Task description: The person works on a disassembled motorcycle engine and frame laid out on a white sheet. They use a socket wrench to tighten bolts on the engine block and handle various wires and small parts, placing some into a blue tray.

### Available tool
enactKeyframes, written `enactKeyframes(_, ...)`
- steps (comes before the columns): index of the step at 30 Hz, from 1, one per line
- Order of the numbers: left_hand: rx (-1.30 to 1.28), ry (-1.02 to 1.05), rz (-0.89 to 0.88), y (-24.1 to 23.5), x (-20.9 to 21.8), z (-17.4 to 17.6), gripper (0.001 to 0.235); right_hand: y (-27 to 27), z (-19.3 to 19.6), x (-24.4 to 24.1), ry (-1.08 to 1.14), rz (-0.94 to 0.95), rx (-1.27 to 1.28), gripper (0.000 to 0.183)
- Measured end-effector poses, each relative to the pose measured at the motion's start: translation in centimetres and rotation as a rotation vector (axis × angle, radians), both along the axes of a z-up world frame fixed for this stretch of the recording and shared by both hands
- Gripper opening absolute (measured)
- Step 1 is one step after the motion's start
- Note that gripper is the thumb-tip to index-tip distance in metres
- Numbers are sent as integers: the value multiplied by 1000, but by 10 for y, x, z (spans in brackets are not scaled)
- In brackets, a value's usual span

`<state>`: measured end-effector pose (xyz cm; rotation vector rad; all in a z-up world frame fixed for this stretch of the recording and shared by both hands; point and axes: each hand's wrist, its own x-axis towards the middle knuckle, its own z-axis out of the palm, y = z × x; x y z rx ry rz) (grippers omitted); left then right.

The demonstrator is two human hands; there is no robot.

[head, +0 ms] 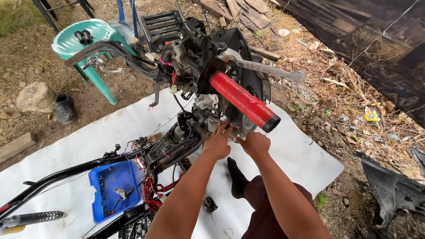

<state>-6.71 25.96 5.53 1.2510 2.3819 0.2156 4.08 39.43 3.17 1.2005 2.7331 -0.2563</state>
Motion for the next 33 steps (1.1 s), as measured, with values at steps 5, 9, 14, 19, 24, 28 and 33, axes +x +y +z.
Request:
enactKeyframes(5,21,-5,5,0,-2,-4,91,7,-17,-1,59,39,24,61)
enactKeyframes(9,45,-3,13,1,-1,-10,89,8,-28,1,101,80,66,44)
enactKeyframes(14,41,-14,21,1,0,-6,90,2,-2,-2,55,52,13,46)
enactKeyframes(19,42,10,15,4,-3,-17,89,2,8,-6,65,72,-17,42)
enactKeyframes(24,41,-23,9,-2,5,7,85,2,-19,-36,33,364,268,10)
enactKeyframes(28,82,-14,6,-1,-6,-8,88,0,-25,-54,5,467,200,12)
enactKeyframes(33,75,-17,-2,-8,-10,-3,87,2,-25,-45,77,471,316,10)
